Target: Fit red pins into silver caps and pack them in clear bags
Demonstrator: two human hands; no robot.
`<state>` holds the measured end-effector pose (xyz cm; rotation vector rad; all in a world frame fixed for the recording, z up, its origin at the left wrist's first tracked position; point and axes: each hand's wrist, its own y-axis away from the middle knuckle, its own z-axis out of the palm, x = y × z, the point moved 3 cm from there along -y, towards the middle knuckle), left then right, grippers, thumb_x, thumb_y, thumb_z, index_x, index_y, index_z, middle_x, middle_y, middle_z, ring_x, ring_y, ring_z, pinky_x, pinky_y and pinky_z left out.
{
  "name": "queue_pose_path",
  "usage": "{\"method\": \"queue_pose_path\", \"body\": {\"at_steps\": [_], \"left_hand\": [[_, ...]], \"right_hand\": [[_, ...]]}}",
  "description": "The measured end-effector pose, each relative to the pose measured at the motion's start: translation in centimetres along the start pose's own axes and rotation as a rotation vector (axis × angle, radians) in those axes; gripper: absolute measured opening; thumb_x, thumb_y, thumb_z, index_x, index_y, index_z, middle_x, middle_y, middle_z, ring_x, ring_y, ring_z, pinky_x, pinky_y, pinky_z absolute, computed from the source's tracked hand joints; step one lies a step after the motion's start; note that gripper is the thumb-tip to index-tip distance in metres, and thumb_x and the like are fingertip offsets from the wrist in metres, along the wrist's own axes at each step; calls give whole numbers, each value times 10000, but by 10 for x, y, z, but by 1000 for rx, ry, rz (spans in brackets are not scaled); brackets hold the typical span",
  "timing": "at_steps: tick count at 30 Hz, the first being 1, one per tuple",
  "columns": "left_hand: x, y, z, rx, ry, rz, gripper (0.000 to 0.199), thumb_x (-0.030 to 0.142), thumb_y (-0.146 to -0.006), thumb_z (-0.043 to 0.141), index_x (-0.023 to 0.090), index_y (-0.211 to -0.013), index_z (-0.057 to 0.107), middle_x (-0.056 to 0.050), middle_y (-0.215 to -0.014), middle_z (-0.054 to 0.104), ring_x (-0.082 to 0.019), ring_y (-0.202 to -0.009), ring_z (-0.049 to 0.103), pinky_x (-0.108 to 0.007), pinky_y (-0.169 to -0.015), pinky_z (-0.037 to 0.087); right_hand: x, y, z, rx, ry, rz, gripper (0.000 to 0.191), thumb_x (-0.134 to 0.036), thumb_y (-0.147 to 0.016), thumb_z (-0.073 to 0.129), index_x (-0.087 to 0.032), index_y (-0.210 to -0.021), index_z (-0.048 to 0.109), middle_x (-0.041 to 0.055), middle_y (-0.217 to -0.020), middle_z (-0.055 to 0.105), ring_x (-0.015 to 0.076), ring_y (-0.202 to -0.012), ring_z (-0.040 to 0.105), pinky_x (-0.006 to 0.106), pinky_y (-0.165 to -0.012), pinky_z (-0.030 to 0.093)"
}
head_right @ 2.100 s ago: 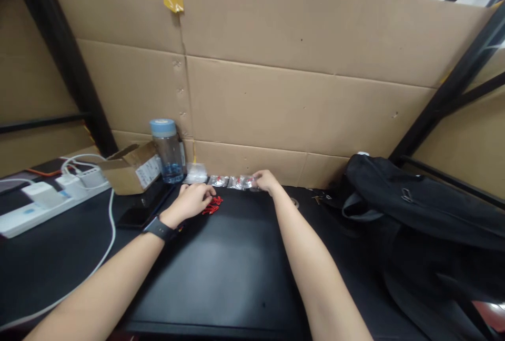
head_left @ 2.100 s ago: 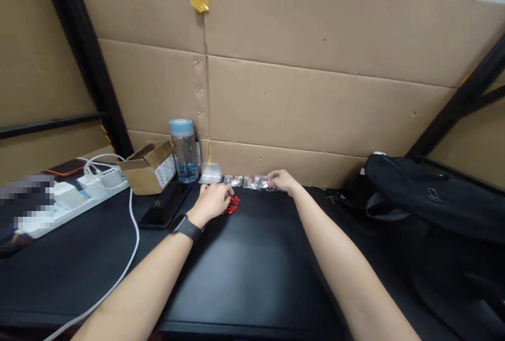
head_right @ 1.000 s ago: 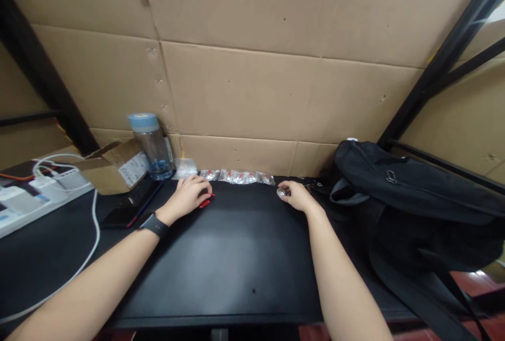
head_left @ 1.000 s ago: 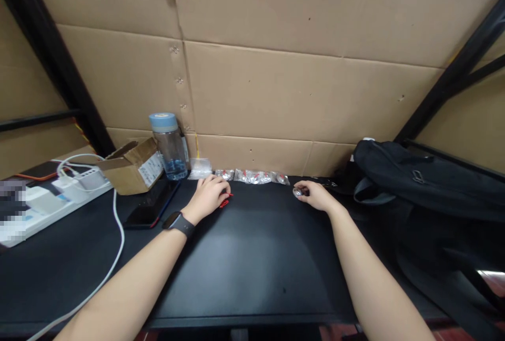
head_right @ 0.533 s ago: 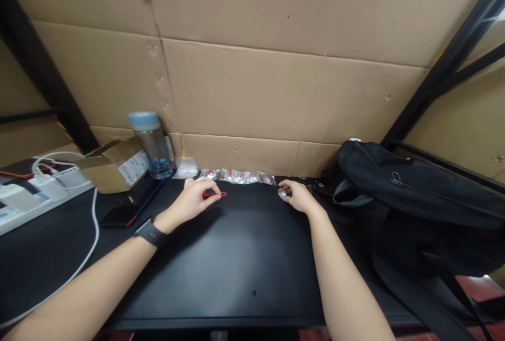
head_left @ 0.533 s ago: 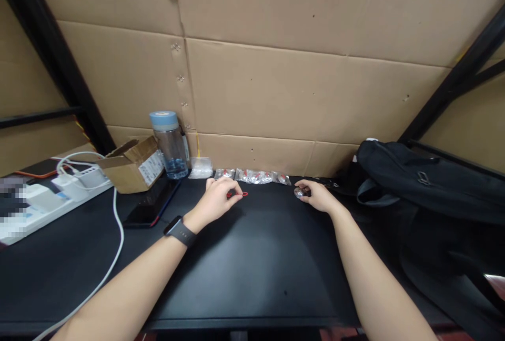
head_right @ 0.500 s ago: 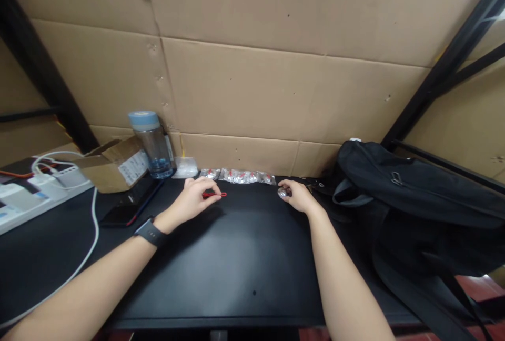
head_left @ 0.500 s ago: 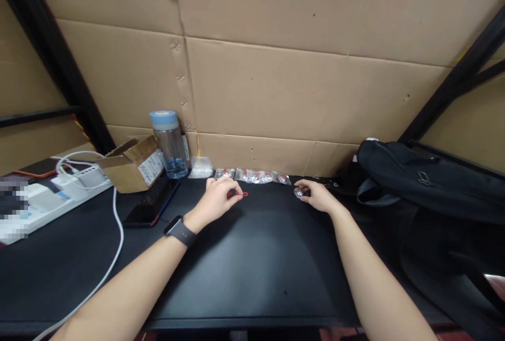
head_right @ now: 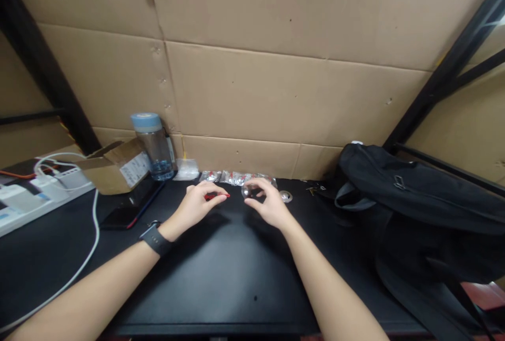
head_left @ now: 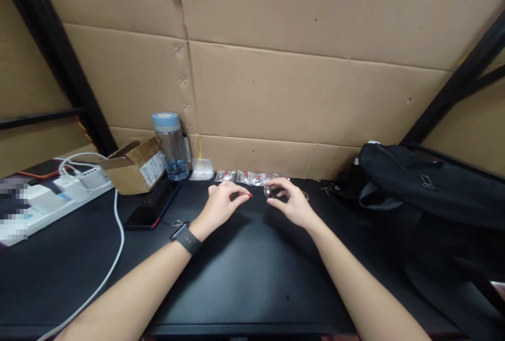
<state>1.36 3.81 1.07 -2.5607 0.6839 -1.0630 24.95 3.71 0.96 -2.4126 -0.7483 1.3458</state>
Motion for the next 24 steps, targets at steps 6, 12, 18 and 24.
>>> {"method": "queue_pose_path", "body": {"at_steps": [6, 12, 18, 24], "left_hand": [[7, 4, 6, 69, 156, 9, 118, 344, -905, 655, 276, -892, 751, -20, -1075, 724, -225, -1061, 636, -367, -931, 455], [13, 7, 9, 58, 152, 26, 118, 339, -915, 644, 278, -912, 745, -30, -1098, 698, -236, -1109, 606, -388, -954, 448], [15, 9, 10, 70, 150, 3, 116, 321, -918, 633, 266, -921, 735, -42, -1084, 697, -246, -1112, 600, -396, -951, 447], [14, 9, 11, 92, 141, 24, 104, 292, -912, 637, 255, -892, 732, -34, -1053, 688, -232, -1084, 606, -367, -917, 450]], "right_hand": [[-29, 6, 34, 56, -200, -41, 369, -261, -809, 768, -271, -1159, 654, 70, -1236, 658, 232, -1112, 633, 349, -875, 521], [-31, 7, 36, 62, -207, -38, 342, -263, -797, 784, -269, -1118, 665, 66, -1228, 656, 234, -1111, 632, 348, -868, 530], [-29, 8, 39, 67, -252, -30, 344, -262, -795, 785, -263, -1117, 664, 68, -1220, 660, 228, -1101, 636, 332, -849, 536], [-28, 9, 41, 68, -275, -22, 353, -267, -776, 803, -259, -1105, 676, 68, -1216, 668, 232, -1102, 641, 336, -842, 535]]}}
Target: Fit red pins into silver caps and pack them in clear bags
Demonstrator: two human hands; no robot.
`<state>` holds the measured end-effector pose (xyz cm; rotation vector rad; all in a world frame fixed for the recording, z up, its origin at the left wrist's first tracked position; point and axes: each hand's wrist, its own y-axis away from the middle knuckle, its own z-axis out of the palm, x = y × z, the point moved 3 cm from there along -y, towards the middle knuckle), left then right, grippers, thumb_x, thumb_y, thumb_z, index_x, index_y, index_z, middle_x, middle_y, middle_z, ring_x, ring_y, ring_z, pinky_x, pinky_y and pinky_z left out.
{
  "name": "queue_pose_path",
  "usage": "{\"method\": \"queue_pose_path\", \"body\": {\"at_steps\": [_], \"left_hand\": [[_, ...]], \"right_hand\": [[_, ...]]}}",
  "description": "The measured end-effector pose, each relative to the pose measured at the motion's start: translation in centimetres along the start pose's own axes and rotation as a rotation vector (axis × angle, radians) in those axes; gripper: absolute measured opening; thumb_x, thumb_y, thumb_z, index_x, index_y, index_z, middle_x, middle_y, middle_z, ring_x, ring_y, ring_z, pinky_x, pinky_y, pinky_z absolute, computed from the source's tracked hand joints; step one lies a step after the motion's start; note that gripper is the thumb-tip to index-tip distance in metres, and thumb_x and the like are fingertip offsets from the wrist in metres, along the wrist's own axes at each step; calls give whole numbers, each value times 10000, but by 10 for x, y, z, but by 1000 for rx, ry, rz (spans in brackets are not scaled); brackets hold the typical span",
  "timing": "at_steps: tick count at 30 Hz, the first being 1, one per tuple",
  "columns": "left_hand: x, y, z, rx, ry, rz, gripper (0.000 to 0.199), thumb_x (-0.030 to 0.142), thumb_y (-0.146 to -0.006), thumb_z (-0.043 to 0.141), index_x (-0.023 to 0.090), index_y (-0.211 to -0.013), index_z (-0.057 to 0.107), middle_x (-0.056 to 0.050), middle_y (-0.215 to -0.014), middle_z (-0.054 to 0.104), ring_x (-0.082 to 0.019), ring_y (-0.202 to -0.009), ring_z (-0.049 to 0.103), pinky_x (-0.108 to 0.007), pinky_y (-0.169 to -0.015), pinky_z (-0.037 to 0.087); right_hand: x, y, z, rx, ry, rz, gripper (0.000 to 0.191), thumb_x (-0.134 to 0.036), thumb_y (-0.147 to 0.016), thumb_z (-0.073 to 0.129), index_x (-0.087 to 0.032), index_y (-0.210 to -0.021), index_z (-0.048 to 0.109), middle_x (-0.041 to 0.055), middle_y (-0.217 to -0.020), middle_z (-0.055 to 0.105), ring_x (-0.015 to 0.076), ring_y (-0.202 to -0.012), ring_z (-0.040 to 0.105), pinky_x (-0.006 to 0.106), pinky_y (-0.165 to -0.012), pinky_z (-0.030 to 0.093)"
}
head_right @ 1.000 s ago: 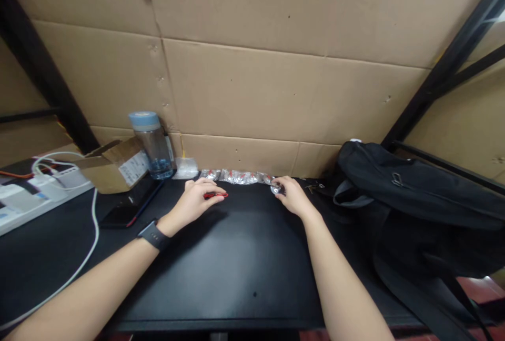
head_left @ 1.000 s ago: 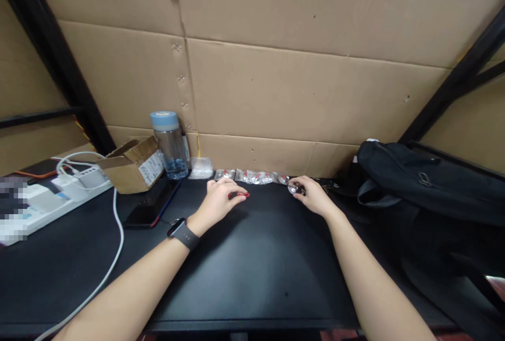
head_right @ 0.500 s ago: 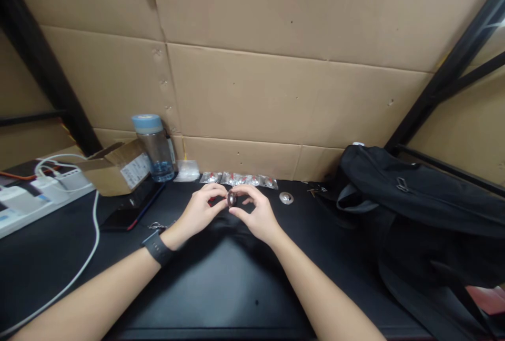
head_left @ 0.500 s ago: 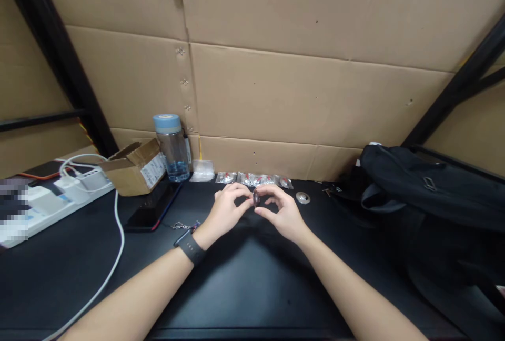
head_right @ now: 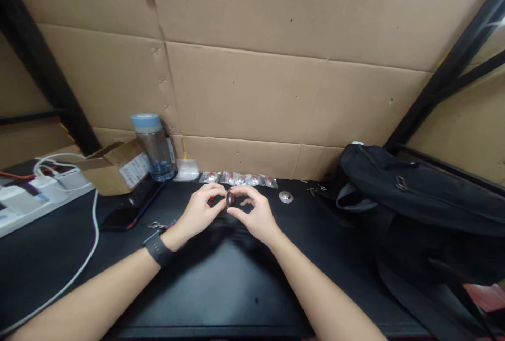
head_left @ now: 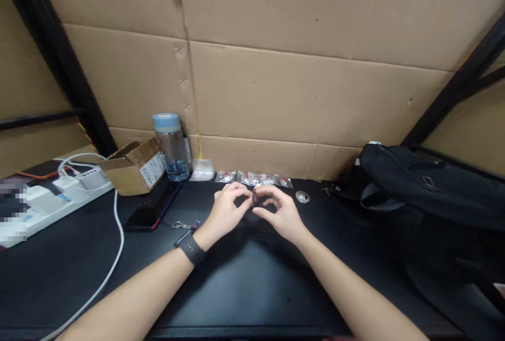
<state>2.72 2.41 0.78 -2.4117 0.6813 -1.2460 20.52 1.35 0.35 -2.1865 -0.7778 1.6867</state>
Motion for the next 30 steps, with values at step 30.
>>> {"method": "queue_pose_path", "body": {"at_steps": [30], "left_hand": [[1, 8, 14, -244, -290, 171, 208, 421, -928, 614, 307, -1047, 741, -27, -1211, 707, -278, -1211, 537, -443, -964, 328]], "right_hand": [[3, 0, -11, -166, 554, -64, 120, -221, -968, 540, -208, -880, 620, 89, -1183, 545, 236, -1157, 513, 437, -1053, 416]]}}
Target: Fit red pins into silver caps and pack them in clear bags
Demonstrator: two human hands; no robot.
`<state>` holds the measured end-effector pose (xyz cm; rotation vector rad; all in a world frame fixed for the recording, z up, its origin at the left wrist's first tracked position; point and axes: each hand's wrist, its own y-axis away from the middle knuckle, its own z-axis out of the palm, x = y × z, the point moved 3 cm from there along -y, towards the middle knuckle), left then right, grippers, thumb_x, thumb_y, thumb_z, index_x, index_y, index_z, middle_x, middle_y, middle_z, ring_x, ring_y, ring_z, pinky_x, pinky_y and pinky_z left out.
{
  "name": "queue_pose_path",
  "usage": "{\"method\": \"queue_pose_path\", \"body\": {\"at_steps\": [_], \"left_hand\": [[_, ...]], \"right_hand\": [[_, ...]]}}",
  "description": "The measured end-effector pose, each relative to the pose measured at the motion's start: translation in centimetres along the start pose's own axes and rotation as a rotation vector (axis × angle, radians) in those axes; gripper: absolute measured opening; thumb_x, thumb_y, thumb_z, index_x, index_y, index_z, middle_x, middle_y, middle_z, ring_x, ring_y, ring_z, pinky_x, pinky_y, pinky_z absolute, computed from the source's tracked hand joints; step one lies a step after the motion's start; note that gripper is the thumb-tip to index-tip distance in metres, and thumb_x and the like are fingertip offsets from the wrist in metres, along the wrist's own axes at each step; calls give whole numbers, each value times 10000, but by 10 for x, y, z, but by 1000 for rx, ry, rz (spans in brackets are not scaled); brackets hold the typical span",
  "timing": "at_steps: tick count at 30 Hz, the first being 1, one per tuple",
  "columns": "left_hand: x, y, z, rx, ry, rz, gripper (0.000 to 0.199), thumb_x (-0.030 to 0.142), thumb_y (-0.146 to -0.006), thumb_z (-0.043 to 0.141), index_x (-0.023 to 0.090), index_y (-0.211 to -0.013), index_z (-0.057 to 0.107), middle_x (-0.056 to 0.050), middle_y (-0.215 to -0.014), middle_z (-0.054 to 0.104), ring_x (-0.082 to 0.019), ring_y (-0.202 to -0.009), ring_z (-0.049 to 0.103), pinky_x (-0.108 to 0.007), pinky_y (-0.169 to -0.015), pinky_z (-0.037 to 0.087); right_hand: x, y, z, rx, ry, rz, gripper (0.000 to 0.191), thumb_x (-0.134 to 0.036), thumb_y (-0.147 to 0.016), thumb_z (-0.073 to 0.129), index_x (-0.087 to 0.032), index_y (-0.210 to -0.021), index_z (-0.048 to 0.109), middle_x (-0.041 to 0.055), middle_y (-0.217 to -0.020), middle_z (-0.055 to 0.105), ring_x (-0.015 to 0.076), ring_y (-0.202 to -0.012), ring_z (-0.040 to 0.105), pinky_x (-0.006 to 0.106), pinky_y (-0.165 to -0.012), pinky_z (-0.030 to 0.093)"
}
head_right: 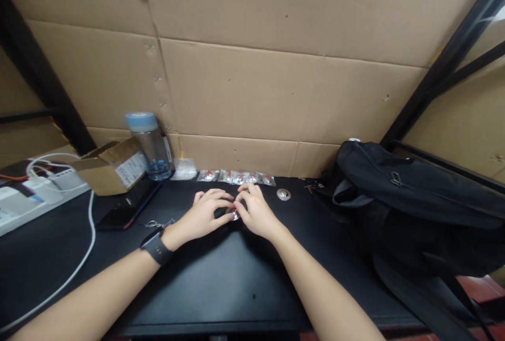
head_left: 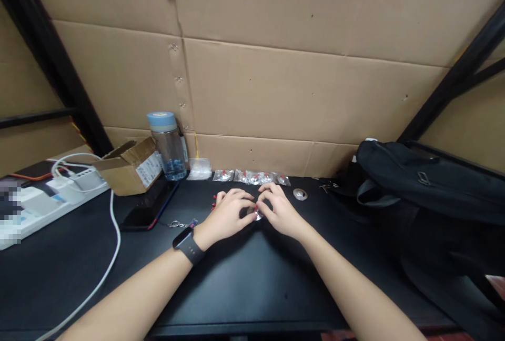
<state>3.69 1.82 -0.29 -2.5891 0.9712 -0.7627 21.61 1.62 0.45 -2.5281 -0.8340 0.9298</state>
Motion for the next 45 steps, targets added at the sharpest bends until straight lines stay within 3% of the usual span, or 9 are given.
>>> {"method": "queue_pose_path", "body": {"at_steps": [5, 9, 15, 19, 21, 25, 28, 34, 45], "left_hand": [[-9, 0, 2, -47, -27, 15, 238, 465, -945, 585, 341, -1094, 724, -20, -1214, 704, -281, -1231, 516, -454, -971, 319], [-40, -3, -17, 20, -97, -80, 277, 287, -974, 495, 324, -1168, 689, -34, -1243, 688, -258, -1200, 546, -442, -979, 346], [-76, -3, -28, -13, -224, -152, 185, 260, -880, 582, 271, -960, 748, -59, -1111, 721, -291, -1109, 581, -447, -954, 371], [-75, -2, -20, 16, -251, -166, 191, 265, -903, 567, 258, -954, 751, -74, -1080, 721, -299, -1087, 565, -450, -947, 357], [-75, -2, -15, 31, -240, -183, 174, 268, -902, 577, 255, -908, 750, -75, -1059, 723, -301, -1069, 562, -449, -938, 350], [-81, -2, -8, 52, -205, -221, 126, 290, -877, 625, 251, -864, 744, -81, -1022, 724, -303, -1055, 556, -430, -919, 349], [-83, -2, -6, 66, -207, -233, 120, 284, -876, 626, 252, -847, 738, -78, -1009, 724, -299, -1051, 554, -420, -910, 341], [-76, -3, -9, 96, -243, -214, 179, 271, -918, 567, 253, -803, 703, -51, -961, 734, -282, -1031, 559, -430, -927, 303], [-78, -1, -7, 43, -247, -248, 139, 248, -884, 600, 248, -800, 711, -66, -986, 733, -299, -1056, 538, -447, -926, 280]], "right_hand": [[0, 0, -6, -44, 17, 8, 122, -226, -957, 559, -207, -865, 637, 91, -1200, 545, 248, -1182, 508, 458, -1064, 408], [3, 2, -2, -137, 11, 22, 138, -258, -957, 580, -209, -855, 658, 84, -1201, 560, 238, -1146, 524, 445, -1055, 421], [13, 1, 0, -235, 16, 5, 185, -300, -960, 590, -203, -827, 674, 69, -1065, 616, 216, -1043, 579, 386, -984, 463], [39, 1, -24, -156, 109, 36, 168, -272, -969, 552, -203, -914, 694, 70, -995, 648, 219, -985, 608, 391, -955, 469], [64, 5, -41, -90, 257, 138, 147, -216, -900, 616, -210, -1025, 693, 95, -1105, 647, 252, -1060, 591, 424, -976, 454], [115, 18, -65, -62, 458, 408, 440, -203, -790, 712, -217, -1226, 651, 144, -1301, 610, 319, -1154, 567, 459, -984, 436], [136, 22, -68, -121, 434, 456, 438, -174, -785, 687, -205, -1220, 657, 133, -1228, 664, 284, -1088, 623, 394, -953, 457], [144, 21, -67, -147, 362, 420, 294, -126, -778, 651, -200, -1058, 704, 78, -1031, 723, 214, -933, 666, 296, -855, 481], [154, 23, -69, -113, 330, 444, 355, -105, -744, 694, -209, -1084, 700, 81, -1061, 712, 222, -961, 666, 314, -884, 496]]}}
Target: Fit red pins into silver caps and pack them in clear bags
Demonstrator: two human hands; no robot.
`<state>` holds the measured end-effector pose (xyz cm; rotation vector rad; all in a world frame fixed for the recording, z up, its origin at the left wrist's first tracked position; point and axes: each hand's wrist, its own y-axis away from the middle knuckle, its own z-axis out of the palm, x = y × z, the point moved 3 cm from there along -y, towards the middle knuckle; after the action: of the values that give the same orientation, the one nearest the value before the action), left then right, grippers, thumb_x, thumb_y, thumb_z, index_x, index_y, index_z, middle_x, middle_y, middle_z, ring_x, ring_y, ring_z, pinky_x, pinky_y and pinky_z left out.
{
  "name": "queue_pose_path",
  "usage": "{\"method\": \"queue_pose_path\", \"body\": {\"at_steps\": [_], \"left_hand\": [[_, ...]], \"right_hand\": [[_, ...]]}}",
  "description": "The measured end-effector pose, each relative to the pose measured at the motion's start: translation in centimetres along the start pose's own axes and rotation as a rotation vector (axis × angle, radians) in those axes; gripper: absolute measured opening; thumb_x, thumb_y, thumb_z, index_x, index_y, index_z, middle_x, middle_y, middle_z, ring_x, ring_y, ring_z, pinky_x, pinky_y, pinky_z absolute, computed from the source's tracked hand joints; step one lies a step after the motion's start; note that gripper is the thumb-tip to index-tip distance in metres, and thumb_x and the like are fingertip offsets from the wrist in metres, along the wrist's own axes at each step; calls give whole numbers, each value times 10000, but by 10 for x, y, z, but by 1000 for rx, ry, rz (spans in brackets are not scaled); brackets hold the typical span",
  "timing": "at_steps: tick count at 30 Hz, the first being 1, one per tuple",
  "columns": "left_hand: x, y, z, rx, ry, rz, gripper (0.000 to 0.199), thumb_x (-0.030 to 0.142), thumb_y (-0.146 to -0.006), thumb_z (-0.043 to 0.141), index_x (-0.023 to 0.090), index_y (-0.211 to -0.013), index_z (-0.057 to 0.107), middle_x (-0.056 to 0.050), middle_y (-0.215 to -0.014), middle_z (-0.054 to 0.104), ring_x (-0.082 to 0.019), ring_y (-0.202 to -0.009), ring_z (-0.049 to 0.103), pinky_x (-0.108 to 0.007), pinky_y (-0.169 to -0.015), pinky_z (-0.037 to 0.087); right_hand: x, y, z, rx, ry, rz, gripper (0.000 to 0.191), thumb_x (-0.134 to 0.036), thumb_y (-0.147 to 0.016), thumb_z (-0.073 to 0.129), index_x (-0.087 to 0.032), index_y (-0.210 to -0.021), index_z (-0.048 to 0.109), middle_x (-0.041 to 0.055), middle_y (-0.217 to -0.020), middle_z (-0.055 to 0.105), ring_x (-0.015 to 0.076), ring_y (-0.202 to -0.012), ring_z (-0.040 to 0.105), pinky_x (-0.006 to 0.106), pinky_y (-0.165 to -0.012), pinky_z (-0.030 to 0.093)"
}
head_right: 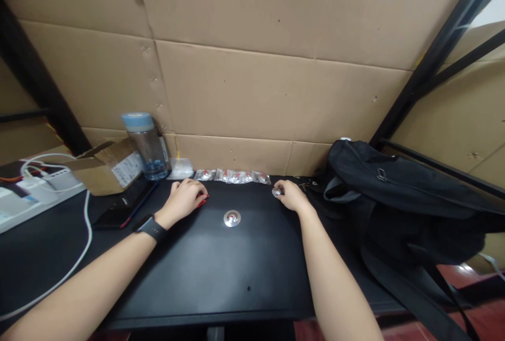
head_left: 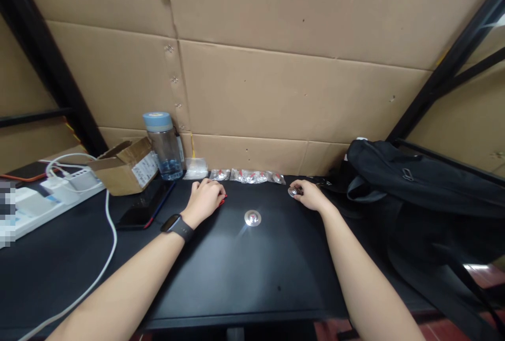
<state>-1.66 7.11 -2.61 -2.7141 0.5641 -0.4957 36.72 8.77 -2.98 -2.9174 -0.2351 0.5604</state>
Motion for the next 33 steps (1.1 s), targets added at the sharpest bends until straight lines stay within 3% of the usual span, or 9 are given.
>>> {"method": "queue_pose_path", "body": {"at_steps": [5, 9, 14, 19, 22, 27, 33], "left_hand": [[2, -1, -4, 69, 47, -6, 172, 268, -925, 551, 234, -797, 660, -64, -971, 720, -285, -1066, 544, -436, -930, 273], [8, -2, -11, 89, 119, -30, 176, 302, -960, 512, 230, -860, 637, -49, -923, 729, -257, -1022, 589, -430, -940, 292], [24, -2, -17, 57, 374, -34, 160, 367, -924, 582, 249, -910, 690, -7, -943, 761, -204, -855, 672, -372, -873, 421], [37, 1, -12, 37, 692, -6, 200, 396, -861, 674, 234, -953, 746, -43, -978, 780, -229, -912, 718, -335, -811, 530], [46, 3, -11, 21, 783, -3, 236, 398, -857, 689, 230, -1006, 760, -53, -982, 785, -237, -914, 729, -350, -849, 554], [61, 8, -18, 53, 766, 51, 191, 371, -902, 637, 228, -951, 754, -34, -999, 777, -226, -940, 711, -339, -901, 534], [64, 11, -16, 113, 701, 34, 138, 329, -899, 635, 225, -896, 726, -30, -1002, 757, -216, -961, 689, -326, -895, 512]], "right_hand": [[-1, 1, -3, 23, -32, 0, 361, -103, -739, 700, -206, -1085, 690, 80, -1043, 698, 216, -939, 663, 326, -894, 501], [-14, 3, -11, 111, -104, -35, 342, -112, -735, 699, -198, -1065, 682, 75, -1023, 670, 202, -904, 654, 343, -890, 506], [-67, 10, -8, 165, -442, -186, 352, -188, -772, 690, -226, -1118, 646, 68, -1120, 665, 196, -954, 655, 334, -805, 540], [-134, 27, 7, 109, -791, -299, 336, -256, -812, 702, -242, -1138, 619, 80, -1207, 652, 211, -1064, 641, 319, -784, 565], [-158, 38, 12, 98, -884, -333, 343, -253, -824, 709, -249, -1152, 608, 80, -1220, 650, 217, -1102, 637, 336, -827, 561], [-172, 45, 15, 72, -950, -353, 378, -232, -800, 753, -258, -1148, 608, 71, -1214, 654, 220, -1109, 644, 341, -845, 546], [-174, 47, 17, 65, -1012, -351, 387, -222, -779, 777, -257, -1125, 608, 69, -1206, 659, 221, -1102, 653, 336, -839, 543]]}}
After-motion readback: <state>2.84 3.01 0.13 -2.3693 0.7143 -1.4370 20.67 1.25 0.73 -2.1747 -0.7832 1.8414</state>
